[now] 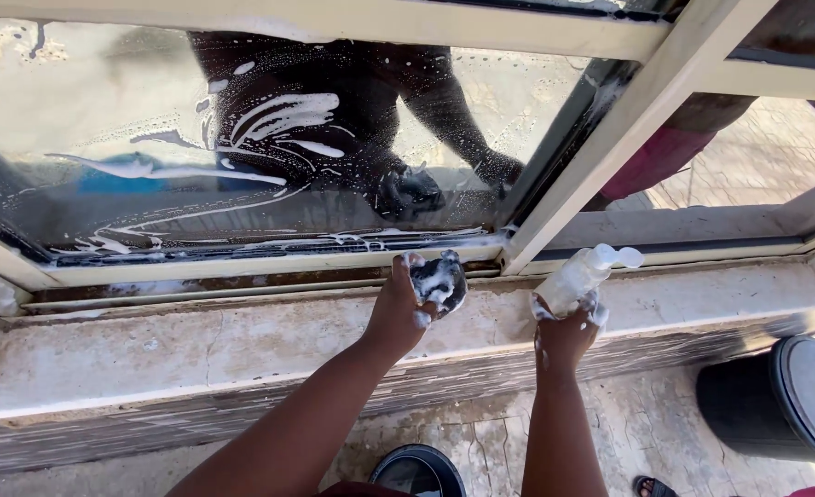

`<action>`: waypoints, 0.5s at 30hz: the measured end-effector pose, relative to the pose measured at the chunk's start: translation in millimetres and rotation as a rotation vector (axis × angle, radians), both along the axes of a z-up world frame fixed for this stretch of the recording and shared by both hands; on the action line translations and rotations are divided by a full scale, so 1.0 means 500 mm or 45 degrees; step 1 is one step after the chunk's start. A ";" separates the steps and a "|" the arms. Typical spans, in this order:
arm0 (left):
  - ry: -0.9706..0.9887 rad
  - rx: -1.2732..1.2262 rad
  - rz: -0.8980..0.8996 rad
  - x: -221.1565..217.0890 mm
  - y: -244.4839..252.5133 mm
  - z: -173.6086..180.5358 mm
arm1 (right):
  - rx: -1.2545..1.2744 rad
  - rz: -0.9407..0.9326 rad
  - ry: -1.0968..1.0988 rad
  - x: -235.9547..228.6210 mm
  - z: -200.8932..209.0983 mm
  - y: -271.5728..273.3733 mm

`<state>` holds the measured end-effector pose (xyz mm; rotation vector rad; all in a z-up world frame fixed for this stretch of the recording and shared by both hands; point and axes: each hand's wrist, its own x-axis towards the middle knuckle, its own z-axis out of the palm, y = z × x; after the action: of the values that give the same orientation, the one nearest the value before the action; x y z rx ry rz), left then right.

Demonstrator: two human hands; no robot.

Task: The recorder is cleaning a glass window using a soapy sponge and a rag.

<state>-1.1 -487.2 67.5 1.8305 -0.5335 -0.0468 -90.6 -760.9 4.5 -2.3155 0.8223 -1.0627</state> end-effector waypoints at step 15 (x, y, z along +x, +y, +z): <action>-0.245 0.280 -0.293 0.065 -0.061 0.012 | -0.495 0.316 -0.151 0.108 0.070 0.170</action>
<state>31.5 -517.9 73.5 1.9906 -0.9032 -0.0887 -36.8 -675.7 39.4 -2.5510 0.2881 -1.3219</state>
